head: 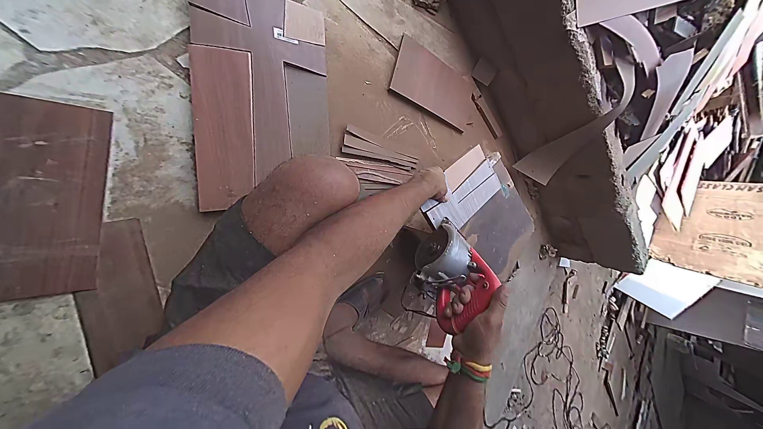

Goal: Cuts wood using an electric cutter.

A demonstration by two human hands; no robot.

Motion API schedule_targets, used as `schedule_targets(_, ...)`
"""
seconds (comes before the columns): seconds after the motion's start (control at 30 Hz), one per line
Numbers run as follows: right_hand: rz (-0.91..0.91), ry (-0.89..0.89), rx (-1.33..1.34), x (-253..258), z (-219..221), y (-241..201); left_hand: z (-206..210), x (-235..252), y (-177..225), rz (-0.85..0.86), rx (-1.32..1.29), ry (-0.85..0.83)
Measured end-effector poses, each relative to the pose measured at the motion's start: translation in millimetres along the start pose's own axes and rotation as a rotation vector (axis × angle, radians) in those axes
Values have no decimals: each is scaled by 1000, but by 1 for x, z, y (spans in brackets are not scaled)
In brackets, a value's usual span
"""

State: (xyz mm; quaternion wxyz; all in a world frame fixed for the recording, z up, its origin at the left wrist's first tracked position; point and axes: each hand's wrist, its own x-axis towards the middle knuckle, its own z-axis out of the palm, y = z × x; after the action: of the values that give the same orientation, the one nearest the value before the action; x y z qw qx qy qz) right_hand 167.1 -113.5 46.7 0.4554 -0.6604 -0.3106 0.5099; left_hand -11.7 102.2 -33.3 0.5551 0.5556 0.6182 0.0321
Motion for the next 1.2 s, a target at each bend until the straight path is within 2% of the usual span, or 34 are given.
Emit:
schedule_targets(0.4,5,52,-54,-2,5,-5,0,-1,-1,8,-15,3)
schedule_targets(0.77,-23,101,-29,-3,5,14,4,1,-3,-8,-71,32)
schedule_targets(1.2,9,102,-61,-2,9,3,5,1,-2,-6,-53,31)
